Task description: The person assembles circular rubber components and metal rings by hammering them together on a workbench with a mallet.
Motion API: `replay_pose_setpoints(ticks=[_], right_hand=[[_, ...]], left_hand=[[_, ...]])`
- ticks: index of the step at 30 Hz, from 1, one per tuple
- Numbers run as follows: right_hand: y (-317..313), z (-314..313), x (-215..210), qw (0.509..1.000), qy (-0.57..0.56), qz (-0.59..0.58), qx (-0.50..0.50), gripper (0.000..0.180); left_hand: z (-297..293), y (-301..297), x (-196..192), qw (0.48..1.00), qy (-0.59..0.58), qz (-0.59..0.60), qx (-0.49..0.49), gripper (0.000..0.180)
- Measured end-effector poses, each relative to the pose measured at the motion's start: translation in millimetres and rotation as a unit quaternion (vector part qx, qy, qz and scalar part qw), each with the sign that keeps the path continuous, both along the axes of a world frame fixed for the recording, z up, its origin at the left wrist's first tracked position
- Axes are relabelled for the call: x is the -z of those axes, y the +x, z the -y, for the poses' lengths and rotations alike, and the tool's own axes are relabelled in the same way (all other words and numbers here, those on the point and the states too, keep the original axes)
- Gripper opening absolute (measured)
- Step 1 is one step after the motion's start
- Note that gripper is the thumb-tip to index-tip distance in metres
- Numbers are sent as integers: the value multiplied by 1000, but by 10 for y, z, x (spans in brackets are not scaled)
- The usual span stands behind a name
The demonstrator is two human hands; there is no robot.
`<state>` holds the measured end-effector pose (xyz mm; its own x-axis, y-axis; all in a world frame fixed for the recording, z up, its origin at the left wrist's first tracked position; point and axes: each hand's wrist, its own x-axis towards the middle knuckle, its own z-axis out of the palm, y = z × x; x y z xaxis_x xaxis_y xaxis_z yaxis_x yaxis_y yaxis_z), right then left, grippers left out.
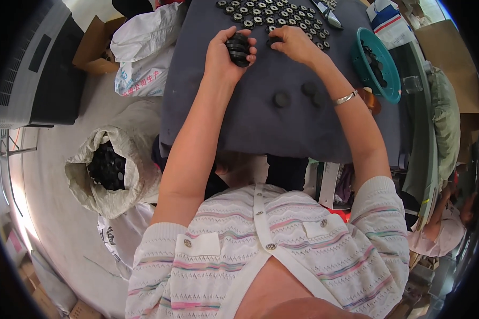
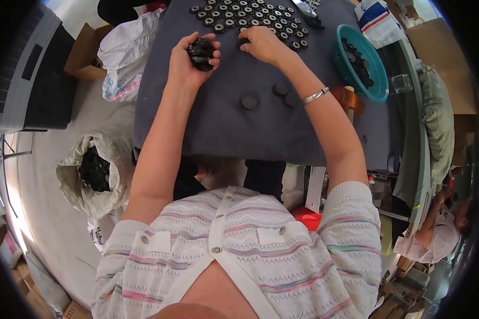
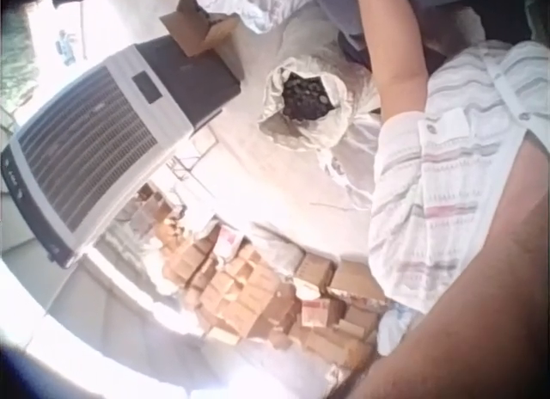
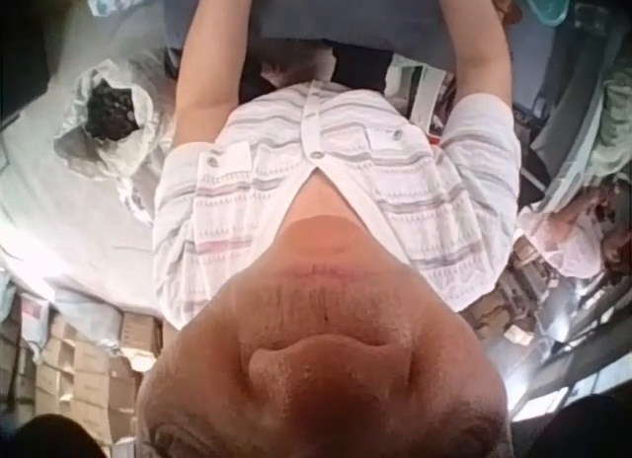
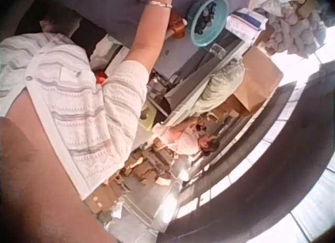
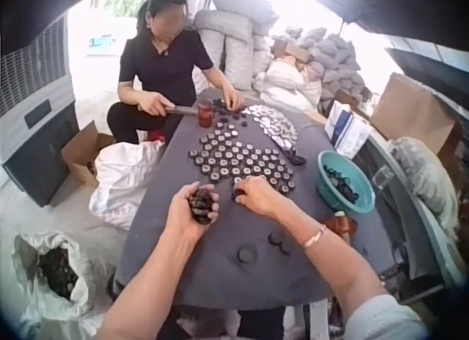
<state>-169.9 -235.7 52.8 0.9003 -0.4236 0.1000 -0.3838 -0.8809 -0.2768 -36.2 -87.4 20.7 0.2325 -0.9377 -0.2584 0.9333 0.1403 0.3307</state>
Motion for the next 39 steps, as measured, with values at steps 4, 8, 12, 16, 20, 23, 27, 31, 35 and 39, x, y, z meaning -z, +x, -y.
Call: replay_pose_setpoints(ticks=[4, 8, 12, 16, 20, 23, 27, 31, 35, 39], right_hand=[[55, 55, 28, 999, -32, -32, -21, 30], [34, 41, 20, 999, -37, -10, -15, 30], [12, -31, 35, 998, -48, -35, -29, 30], [-238, -468, -59, 999, -17, -24, -40, 31], [-260, -664, -320, 996, -83, 46, 2, 32], [-56, -678, -448, 986, 6, 146, -77, 28], [-33, -576, -355, 907, 403, 114, -44, 24], [-49, -698, -377, 870, 465, 164, -8, 22], [-102, -730, -317, 895, 410, 174, 42, 22], [-162, -613, -293, 877, 435, 198, 38, 23]], left_hand=[[2, 17, -4, 1000, 1, 2, -3, 32], [-2, 4, -49, 1000, -10, 5, -4, 32], [8, 5, 37, 1000, -10, 6, 19, 32], [-2, -2, 15, 1000, 0, 4, 27, 32], [-4, -32, -42, 996, -25, 19, 83, 33], [-17, -31, -27, 990, -51, 17, 127, 30], [10, -106, -61, 988, -58, -2, 140, 20], [-27, -76, -69, 985, -51, 21, 163, 20], [-26, -113, -77, 984, -50, 37, 164, 22], [8, -115, -44, 988, -27, 41, 150, 26]])
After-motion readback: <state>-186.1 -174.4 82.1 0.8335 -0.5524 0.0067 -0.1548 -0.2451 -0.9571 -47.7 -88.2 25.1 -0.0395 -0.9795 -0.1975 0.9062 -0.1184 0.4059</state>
